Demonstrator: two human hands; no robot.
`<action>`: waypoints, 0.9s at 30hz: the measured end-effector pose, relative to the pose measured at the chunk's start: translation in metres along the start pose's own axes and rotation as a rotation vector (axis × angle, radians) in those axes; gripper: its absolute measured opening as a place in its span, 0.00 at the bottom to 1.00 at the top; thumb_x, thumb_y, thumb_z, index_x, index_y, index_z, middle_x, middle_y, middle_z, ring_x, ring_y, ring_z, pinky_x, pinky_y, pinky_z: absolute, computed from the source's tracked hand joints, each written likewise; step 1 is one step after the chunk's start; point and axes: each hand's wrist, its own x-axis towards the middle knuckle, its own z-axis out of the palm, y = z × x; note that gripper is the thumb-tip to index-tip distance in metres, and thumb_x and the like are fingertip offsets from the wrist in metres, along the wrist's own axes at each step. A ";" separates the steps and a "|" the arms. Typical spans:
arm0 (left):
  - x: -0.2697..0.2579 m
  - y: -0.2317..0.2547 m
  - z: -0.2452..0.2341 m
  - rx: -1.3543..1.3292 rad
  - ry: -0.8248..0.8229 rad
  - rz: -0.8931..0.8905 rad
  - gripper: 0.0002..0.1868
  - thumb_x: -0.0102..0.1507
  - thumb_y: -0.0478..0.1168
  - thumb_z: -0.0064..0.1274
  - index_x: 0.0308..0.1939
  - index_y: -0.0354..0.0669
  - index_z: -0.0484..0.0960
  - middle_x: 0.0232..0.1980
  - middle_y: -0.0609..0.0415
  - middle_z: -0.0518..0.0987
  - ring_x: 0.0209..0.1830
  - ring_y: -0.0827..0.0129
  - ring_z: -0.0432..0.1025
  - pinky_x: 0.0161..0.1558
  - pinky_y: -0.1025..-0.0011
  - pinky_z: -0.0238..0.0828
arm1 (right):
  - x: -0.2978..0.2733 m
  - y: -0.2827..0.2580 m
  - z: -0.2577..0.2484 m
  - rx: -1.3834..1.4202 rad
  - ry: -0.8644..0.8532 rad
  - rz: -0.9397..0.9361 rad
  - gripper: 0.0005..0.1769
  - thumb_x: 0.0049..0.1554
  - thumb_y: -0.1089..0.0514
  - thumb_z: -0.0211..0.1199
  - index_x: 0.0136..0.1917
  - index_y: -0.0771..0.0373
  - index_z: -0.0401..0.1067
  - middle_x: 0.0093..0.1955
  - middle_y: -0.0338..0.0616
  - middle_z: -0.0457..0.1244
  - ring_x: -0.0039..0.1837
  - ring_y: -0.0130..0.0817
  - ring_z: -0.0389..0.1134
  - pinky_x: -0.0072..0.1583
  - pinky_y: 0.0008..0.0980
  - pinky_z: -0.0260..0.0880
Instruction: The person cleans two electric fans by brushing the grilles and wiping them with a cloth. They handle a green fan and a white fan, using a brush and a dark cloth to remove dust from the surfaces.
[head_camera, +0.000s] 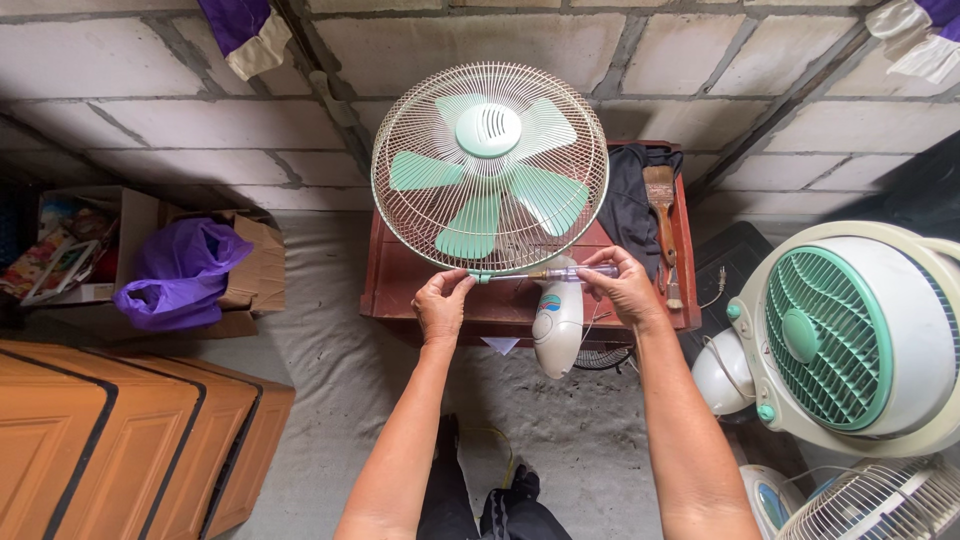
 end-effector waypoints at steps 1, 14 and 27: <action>0.000 0.002 0.000 0.008 -0.001 0.017 0.12 0.56 0.39 0.69 0.42 0.42 0.90 0.39 0.54 0.89 0.38 0.73 0.82 0.46 0.74 0.77 | 0.000 0.003 0.001 0.055 0.002 0.007 0.16 0.53 0.64 0.72 0.52 0.63 0.69 0.44 0.45 0.68 0.42 0.28 0.69 0.41 0.26 0.69; -0.001 0.004 -0.007 0.081 -0.038 0.161 0.12 0.56 0.39 0.67 0.44 0.43 0.89 0.41 0.53 0.88 0.42 0.71 0.83 0.49 0.72 0.76 | 0.008 0.029 0.008 0.316 0.190 -0.058 0.13 0.63 0.61 0.63 0.58 0.65 0.66 0.44 0.47 0.67 0.39 0.32 0.73 0.39 0.25 0.77; 0.006 0.001 -0.013 0.153 -0.086 0.379 0.16 0.52 0.35 0.69 0.45 0.46 0.89 0.42 0.51 0.86 0.42 0.64 0.81 0.48 0.68 0.77 | -0.012 0.009 0.012 0.461 0.104 -0.014 0.20 0.57 0.56 0.61 0.62 0.62 0.66 0.47 0.48 0.68 0.44 0.33 0.75 0.48 0.33 0.82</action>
